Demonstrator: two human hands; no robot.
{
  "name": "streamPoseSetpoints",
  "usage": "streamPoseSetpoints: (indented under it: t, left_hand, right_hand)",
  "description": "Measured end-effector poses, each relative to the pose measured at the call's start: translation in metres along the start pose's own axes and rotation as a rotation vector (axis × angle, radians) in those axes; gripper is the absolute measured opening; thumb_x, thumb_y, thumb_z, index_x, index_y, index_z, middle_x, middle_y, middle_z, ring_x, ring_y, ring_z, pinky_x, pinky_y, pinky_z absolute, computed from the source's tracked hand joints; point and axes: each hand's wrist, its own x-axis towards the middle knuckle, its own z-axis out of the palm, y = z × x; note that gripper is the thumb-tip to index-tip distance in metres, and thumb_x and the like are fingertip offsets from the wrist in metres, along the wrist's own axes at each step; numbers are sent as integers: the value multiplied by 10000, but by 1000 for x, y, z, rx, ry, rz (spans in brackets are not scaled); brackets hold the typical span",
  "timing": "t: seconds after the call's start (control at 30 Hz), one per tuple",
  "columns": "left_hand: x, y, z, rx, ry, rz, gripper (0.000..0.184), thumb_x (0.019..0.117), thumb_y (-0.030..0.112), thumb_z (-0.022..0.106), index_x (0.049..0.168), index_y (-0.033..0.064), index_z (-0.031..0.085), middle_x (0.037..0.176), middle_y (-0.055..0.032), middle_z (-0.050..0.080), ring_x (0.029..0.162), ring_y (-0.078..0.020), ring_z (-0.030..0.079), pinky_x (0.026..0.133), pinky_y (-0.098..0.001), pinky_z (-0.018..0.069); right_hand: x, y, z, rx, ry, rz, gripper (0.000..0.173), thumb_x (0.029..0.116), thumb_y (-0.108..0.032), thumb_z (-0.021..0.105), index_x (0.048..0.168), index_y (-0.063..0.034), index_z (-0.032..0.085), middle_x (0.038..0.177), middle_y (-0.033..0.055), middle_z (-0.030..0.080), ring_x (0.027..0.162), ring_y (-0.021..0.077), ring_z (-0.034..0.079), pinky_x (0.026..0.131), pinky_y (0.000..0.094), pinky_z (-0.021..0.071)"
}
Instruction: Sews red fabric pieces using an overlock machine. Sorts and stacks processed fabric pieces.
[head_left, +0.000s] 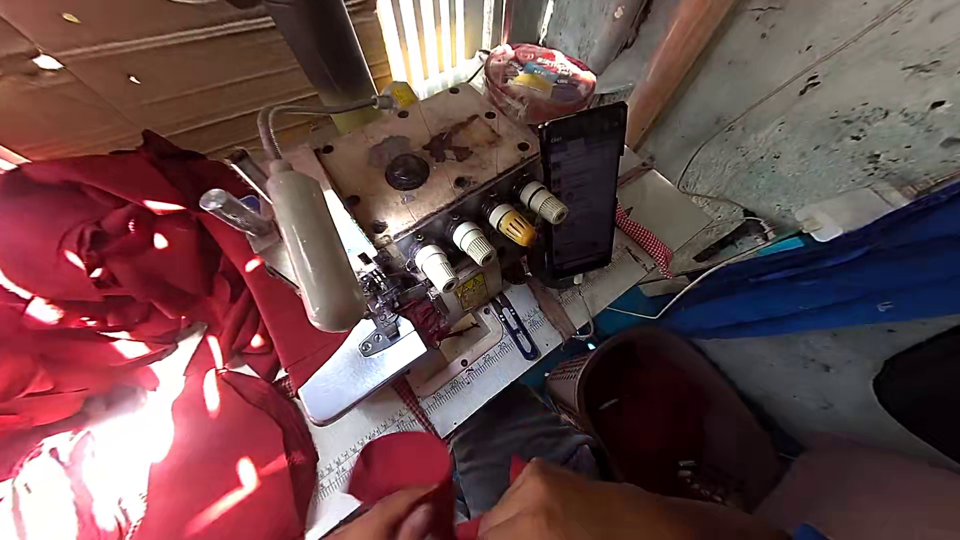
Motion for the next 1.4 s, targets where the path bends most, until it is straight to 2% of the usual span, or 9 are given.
streamPoseSetpoints:
  t: [0.17,0.33,0.43,0.6,0.67,0.87,1.07,1.2,1.4]
  left_hand:
    - [6,-15,59,-453,-16,-79,196,1014,219,639,1157,171,764,1008,71,785,898,-15,735,831,-233,622]
    - [4,-16,44,-455,-56,-81,194,1032,138,592,1119,130,765,970,24,788,878,-49,745,817,-259,628]
    - [3,-14,38,-394,-64,-49,249,1070,241,537,1111,147,764,965,52,777,892,-9,721,817,-231,603]
    - [6,-9,34,-29,37,52,221,1051,196,581,1065,60,755,954,1,782,888,-4,726,824,-206,605]
    - [13,3,21,168,-3,119,238,1052,183,565,1032,36,752,907,-52,773,857,-14,715,801,-186,571]
    - [51,51,-41,501,-202,295,231,1060,174,551,1014,60,746,844,-103,743,777,-160,710,703,-300,560]
    - [101,7,-69,462,-13,153,231,969,372,687,977,162,784,871,85,763,761,71,676,703,-130,560]
    - [101,-1,-70,217,26,51,167,942,328,734,980,170,771,835,107,749,683,32,669,617,-141,564]
    - [99,3,-68,168,43,103,168,977,325,693,976,187,788,991,70,756,858,-37,706,748,-177,589]
  right_hand:
    - [-1,4,3,-81,294,62,183,1025,-152,625,1055,-55,777,857,62,766,759,104,722,694,265,583]
    - [0,12,1,-116,461,129,153,987,-142,683,1071,-78,794,875,20,776,755,9,699,677,164,559]
    - [5,17,5,-136,507,149,158,990,-161,683,1077,-84,790,868,6,772,739,1,689,652,165,552]
    - [13,21,-10,-17,209,235,341,1030,-207,626,1345,-82,664,901,70,741,710,101,671,654,276,557]
    - [18,24,-24,110,-5,192,396,997,-119,657,1383,-39,627,1036,122,749,870,153,716,797,328,584]
    - [44,22,-22,209,49,39,157,984,-109,673,1039,27,728,853,94,727,766,89,685,692,246,551]
    - [70,44,-5,215,381,263,209,1031,-197,625,1055,-11,718,858,51,718,757,60,671,703,246,561]
    - [67,48,-4,248,466,257,190,1020,-174,642,1036,-4,724,840,37,718,735,33,662,685,208,557]
    - [57,51,-8,19,533,216,196,1008,-232,669,1018,-74,785,900,11,710,839,34,658,751,199,558]
